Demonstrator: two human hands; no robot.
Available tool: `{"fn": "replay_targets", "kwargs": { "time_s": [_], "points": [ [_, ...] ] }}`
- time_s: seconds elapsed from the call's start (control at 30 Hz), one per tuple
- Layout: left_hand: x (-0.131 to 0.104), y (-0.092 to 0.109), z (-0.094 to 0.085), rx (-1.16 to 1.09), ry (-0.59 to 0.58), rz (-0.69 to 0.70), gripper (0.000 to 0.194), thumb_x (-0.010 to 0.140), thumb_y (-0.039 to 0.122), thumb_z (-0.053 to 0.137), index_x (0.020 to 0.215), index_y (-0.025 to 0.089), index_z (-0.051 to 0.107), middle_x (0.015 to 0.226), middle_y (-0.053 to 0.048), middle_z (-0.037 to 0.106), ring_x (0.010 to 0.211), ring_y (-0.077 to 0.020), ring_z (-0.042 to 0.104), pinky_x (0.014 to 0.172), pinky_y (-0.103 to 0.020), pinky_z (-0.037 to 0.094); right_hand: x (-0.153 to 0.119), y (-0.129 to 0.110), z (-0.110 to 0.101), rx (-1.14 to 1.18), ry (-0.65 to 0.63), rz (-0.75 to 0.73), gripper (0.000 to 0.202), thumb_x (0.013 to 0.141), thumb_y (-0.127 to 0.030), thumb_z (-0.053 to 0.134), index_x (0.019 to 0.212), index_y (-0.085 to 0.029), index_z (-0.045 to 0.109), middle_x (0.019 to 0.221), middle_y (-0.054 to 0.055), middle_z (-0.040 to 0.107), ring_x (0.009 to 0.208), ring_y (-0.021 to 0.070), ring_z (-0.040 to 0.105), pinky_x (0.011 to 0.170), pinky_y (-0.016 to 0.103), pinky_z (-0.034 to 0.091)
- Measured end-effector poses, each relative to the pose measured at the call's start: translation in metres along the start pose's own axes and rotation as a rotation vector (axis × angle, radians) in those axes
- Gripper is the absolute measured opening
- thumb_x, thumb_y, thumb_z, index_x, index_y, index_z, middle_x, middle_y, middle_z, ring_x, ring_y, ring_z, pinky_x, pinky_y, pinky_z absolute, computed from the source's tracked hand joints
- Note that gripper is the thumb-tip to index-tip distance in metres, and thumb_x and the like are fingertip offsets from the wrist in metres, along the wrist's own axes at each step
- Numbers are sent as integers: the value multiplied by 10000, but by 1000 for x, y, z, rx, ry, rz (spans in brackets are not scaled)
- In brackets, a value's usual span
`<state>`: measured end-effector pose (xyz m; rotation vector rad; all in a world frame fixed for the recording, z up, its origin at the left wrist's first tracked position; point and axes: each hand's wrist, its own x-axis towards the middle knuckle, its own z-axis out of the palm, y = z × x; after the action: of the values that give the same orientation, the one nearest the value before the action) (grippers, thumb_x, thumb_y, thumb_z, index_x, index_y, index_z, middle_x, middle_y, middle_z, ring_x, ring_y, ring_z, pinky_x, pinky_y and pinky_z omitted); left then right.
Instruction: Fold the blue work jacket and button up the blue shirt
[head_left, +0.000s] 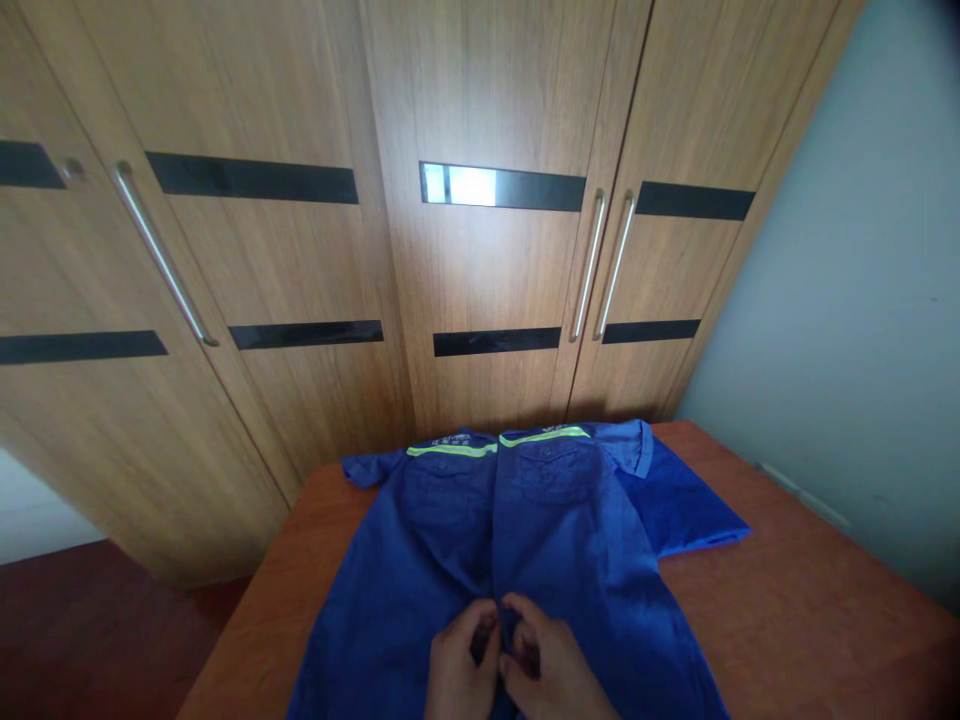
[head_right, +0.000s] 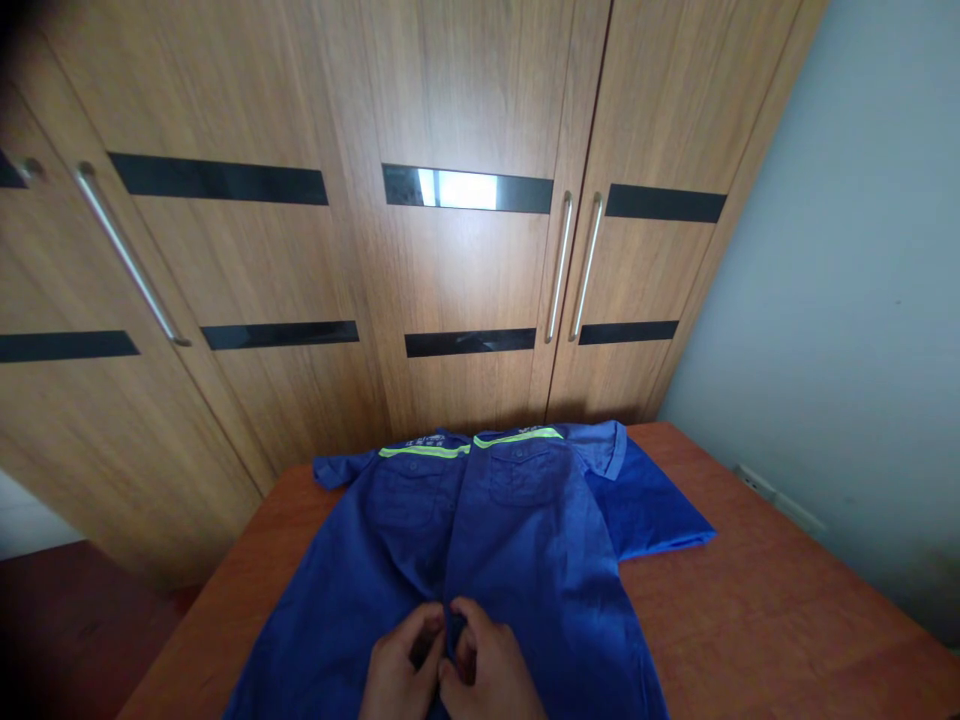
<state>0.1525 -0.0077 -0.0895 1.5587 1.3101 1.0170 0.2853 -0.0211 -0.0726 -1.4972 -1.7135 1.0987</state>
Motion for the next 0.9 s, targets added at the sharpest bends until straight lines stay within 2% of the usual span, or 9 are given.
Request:
{"fn": "replay_targets", "kwargs": {
  "time_s": [0.13, 0.2, 0.3, 0.4, 0.5, 0.57, 0.73, 0.9],
  "points": [
    [1, -1, -5, -171, 37, -63, 217, 811, 357, 525, 811, 193, 668, 785, -33, 694, 783, -204, 646, 732, -256, 495, -4, -1, -2, 56, -91, -23, 606, 723, -159, 547, 1317, -59, 481, 674, 15, 629, 607, 149, 582, 595, 226, 453],
    [3, -1, -5, -229, 55, -83, 278, 796, 448, 563, 764, 188, 655, 738, -25, 668, 747, -201, 625, 699, -255, 491, -5, 2, -1, 30, -113, -47, 627, 738, -168, 533, 1348, -51, 446, 714, 38, 657, 625, 158, 596, 600, 232, 458],
    [5, -2, -4, -262, 17, -108, 325, 738, 503, 640, 702, 181, 618, 664, -6, 613, 675, -182, 589, 640, -249, 474, -4, 6, -2, -48, -129, -94, 620, 753, -157, 507, 1357, -37, 430, 764, 73, 689, 659, 178, 623, 623, 246, 463],
    [6, -3, -2, -286, -22, -114, 334, 722, 509, 660, 717, 179, 611, 682, -10, 616, 697, -184, 590, 667, -257, 472, -2, 6, -8, -117, -63, -131, 467, 811, -179, 475, 1268, -110, 539, 792, 66, 698, 693, 176, 634, 667, 250, 460],
    [5, -4, -1, -283, -30, -97, 310, 739, 489, 646, 718, 183, 603, 667, 1, 597, 678, -169, 572, 648, -244, 457, 0, 0, -18, -185, 80, -151, 271, 851, -192, 461, 1041, -210, 652, 827, 30, 679, 735, 154, 622, 695, 233, 433],
    [4, -4, 0, -268, -25, -82, 289, 740, 469, 644, 702, 186, 598, 644, 14, 573, 652, -158, 552, 622, -232, 442, 2, -5, -24, -254, 132, -160, 181, 831, -174, 499, 900, -231, 656, 819, 7, 653, 745, 144, 603, 687, 221, 408],
    [3, -8, 1, -214, -6, -77, 283, 723, 468, 655, 679, 193, 607, 605, 28, 548, 606, -140, 524, 572, -209, 417, 9, -12, -29, -398, 88, -190, 119, 774, -128, 562, 786, -237, 608, 783, -29, 623, 740, 131, 576, 667, 213, 355],
    [4, -11, 0, -212, -20, -75, 259, 755, 432, 635, 687, 187, 586, 612, 32, 516, 611, -137, 504, 582, -217, 411, 12, -10, -28, -364, 90, -155, 127, 800, -130, 529, 782, -230, 605, 772, -31, 630, 716, 121, 572, 645, 211, 338]
  ]
}}
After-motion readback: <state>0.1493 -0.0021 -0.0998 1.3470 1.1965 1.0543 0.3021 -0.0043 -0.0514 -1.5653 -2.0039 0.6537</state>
